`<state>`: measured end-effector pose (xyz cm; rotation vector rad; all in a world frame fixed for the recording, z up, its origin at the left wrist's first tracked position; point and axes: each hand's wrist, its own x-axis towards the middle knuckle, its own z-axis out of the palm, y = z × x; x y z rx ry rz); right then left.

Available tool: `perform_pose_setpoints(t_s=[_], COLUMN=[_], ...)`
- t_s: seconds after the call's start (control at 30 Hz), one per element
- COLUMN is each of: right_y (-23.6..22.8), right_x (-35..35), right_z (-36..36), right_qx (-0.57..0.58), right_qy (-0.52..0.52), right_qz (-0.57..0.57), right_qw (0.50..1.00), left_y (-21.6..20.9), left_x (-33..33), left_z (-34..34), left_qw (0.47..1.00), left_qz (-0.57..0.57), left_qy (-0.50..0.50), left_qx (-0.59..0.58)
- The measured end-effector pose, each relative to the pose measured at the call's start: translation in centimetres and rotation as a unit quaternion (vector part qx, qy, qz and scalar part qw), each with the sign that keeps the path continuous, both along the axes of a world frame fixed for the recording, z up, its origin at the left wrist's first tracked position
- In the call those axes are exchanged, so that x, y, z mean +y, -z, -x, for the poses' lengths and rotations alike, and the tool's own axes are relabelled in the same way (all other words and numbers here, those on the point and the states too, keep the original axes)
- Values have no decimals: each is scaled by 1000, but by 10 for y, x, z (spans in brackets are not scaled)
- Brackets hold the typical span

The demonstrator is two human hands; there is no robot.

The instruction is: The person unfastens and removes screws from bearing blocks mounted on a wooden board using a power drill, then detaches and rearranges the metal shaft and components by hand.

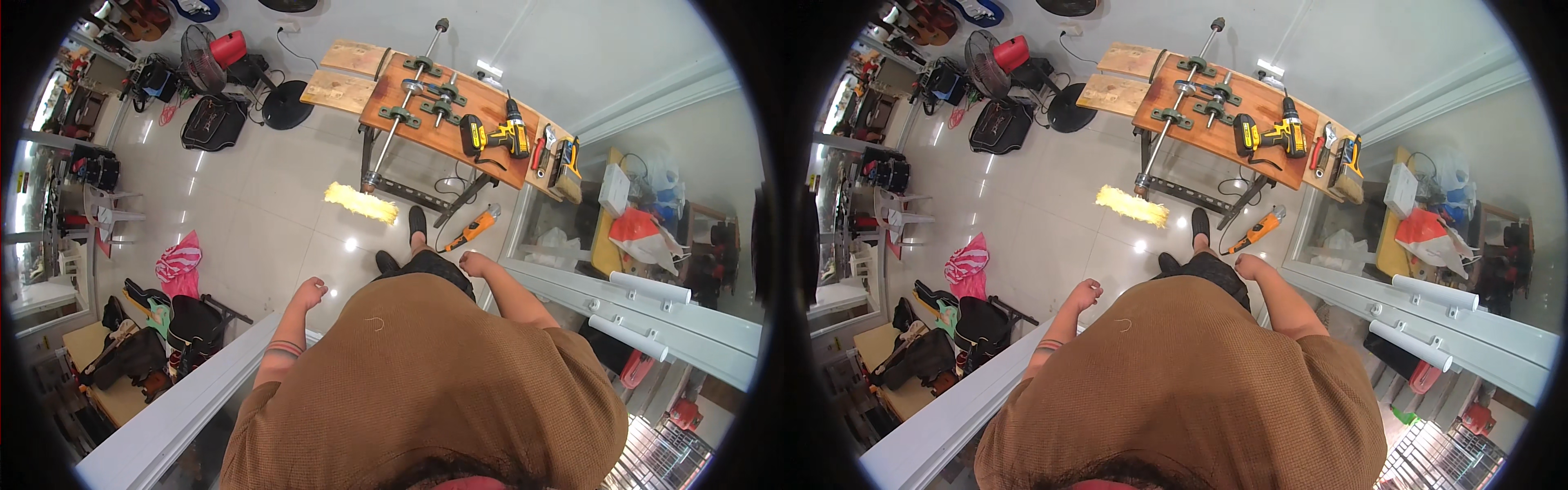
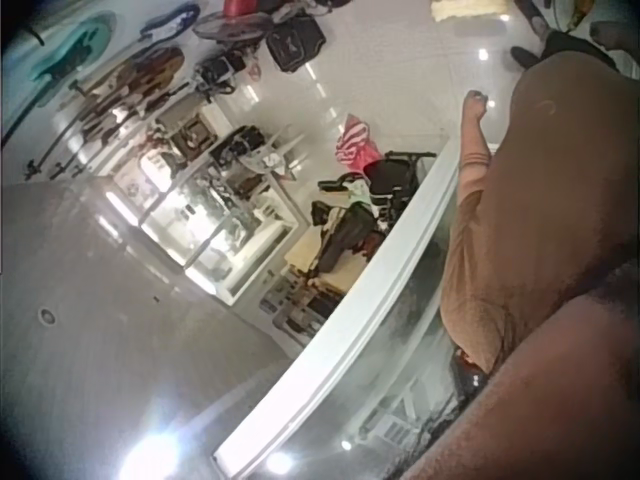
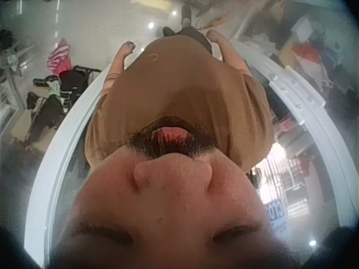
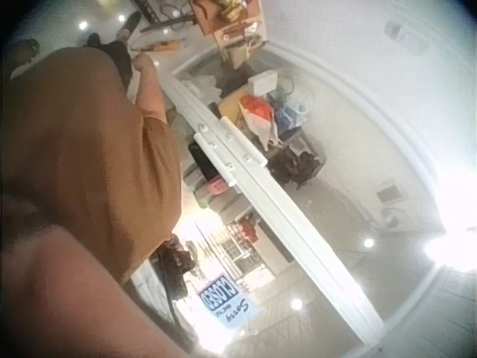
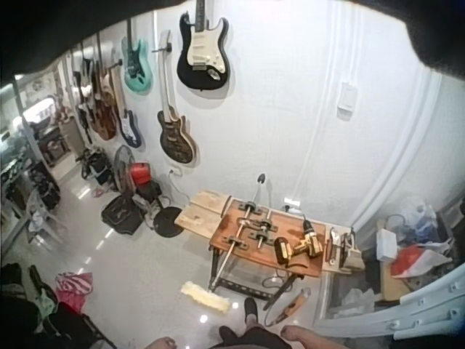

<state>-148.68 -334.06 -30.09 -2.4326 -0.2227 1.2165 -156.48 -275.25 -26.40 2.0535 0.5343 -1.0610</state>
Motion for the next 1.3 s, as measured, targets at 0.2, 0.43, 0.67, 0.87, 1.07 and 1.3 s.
perform_pose_setpoints(t_s=[0.2,0.43,0.67,0.87,1.07,1.3], right_y=[-8,-13,8,-11,-43,-137], right_x=[8,13,7,22,30,60], right_z=[-11,-15,-11,-18,-43,-142], right_qx=[29,16,19,39,3,-87], right_qy=[39,53,36,3,37,114], right_qz=[4,-8,2,20,26,-170], right_qw=[999,998,999,999,999,975], left_y=[-4,-4,-5,-7,-21,-41], left_x=[-18,-19,-3,11,8,0], left_z=[-9,-5,3,-9,-45,-92], left_qw=[1000,999,1000,1000,995,934], left_qz=[17,23,12,7,5,-27], left_qy=[-1,8,-4,-16,-73,-224], left_qx=[-25,-22,0,5,-67,-276])
